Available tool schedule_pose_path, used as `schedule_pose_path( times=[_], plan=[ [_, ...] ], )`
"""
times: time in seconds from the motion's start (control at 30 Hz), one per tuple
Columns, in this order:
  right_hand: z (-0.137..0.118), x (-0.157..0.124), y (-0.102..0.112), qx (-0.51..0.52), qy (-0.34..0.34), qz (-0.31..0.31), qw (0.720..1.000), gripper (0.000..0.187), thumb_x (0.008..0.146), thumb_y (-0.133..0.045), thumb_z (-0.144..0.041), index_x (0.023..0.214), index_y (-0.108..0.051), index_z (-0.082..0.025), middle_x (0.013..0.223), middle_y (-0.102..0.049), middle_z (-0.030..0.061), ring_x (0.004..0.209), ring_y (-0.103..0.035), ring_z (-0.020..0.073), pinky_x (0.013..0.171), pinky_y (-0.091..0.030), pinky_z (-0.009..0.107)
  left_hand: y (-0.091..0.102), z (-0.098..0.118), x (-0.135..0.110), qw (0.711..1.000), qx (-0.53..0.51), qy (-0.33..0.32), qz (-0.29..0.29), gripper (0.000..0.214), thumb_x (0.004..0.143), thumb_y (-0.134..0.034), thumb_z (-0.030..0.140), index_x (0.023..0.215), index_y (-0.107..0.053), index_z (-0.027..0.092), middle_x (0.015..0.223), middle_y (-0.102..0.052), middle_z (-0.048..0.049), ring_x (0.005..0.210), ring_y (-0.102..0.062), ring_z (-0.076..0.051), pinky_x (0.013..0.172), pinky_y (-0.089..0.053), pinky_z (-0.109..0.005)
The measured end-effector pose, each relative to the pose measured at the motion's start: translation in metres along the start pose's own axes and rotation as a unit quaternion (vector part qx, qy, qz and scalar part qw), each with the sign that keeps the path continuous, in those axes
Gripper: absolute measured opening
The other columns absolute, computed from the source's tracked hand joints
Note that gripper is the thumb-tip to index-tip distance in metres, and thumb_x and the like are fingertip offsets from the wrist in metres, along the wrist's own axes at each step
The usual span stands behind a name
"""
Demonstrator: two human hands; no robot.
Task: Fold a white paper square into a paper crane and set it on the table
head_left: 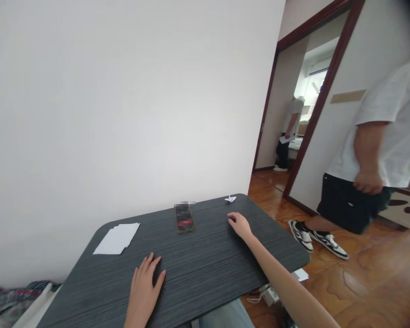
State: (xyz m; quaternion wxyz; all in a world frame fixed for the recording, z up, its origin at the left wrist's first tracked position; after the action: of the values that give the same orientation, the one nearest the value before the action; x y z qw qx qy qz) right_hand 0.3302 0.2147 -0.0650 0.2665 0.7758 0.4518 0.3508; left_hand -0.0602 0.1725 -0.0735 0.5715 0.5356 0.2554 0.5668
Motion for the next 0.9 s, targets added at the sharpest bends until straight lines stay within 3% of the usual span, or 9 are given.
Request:
schedule_pose_path(
  times=[0.2,0.37,0.6,0.9],
  plan=[
    [-0.048,-0.077,-0.019,0.004,0.110,-0.075,0.991,0.043,0.071,-0.062,-0.021,0.114,-0.060,-0.016,0.124,-0.057,0.0114,0.117,-0.049,0.0247,0.100,-0.036,0.037,0.010,0.014,-0.018,0.999,0.031,-0.015,-0.017,0.049,0.086,-0.039,0.045,0.128,-0.049,0.021,0.141,-0.039,-0.0100,0.132,-0.032,-0.027,0.106,-0.024,-0.051],
    [-0.068,-0.119,-0.025,-0.034,0.176,-0.114,0.977,0.041,0.082,-0.049,-0.025,0.122,-0.054,-0.022,0.136,-0.047,0.0085,0.128,-0.038,0.0247,0.106,-0.026,0.046,0.013,0.021,-0.028,0.997,0.053,-0.030,-0.039,0.054,0.088,-0.033,0.049,0.133,-0.042,0.022,0.144,-0.034,-0.0092,0.134,-0.026,-0.028,0.106,-0.022,-0.051],
    [-0.070,-0.136,-0.015,-0.063,0.203,-0.117,0.970,0.039,0.087,-0.043,-0.028,0.124,-0.053,-0.020,0.136,-0.047,0.0095,0.128,-0.038,0.0236,0.106,-0.026,0.044,0.014,0.028,-0.038,0.996,0.066,-0.027,-0.052,0.055,0.089,-0.028,0.050,0.135,-0.039,0.022,0.145,-0.033,-0.0087,0.134,-0.027,-0.028,0.107,-0.020,-0.050],
    [-0.063,-0.142,-0.018,-0.051,0.206,-0.112,0.971,0.038,0.086,-0.045,-0.030,0.120,-0.056,-0.018,0.133,-0.049,0.0115,0.125,-0.042,0.0245,0.104,-0.028,0.044,0.012,0.028,-0.049,0.997,0.062,-0.025,-0.050,0.055,0.090,-0.027,0.051,0.136,-0.037,0.022,0.145,-0.033,-0.0087,0.134,-0.026,-0.027,0.107,-0.020,-0.049]
  ],
)
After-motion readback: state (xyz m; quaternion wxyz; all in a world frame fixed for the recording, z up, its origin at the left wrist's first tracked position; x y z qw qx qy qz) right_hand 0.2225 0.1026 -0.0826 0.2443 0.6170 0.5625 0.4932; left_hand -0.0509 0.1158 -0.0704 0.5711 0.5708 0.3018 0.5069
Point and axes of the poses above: each hand's wrist, its own x-axis towards the middle knuckle, its own y-axis out of the back of the hand, z = x × y, the point moved 1 cm from there along x, towards the middle knuckle
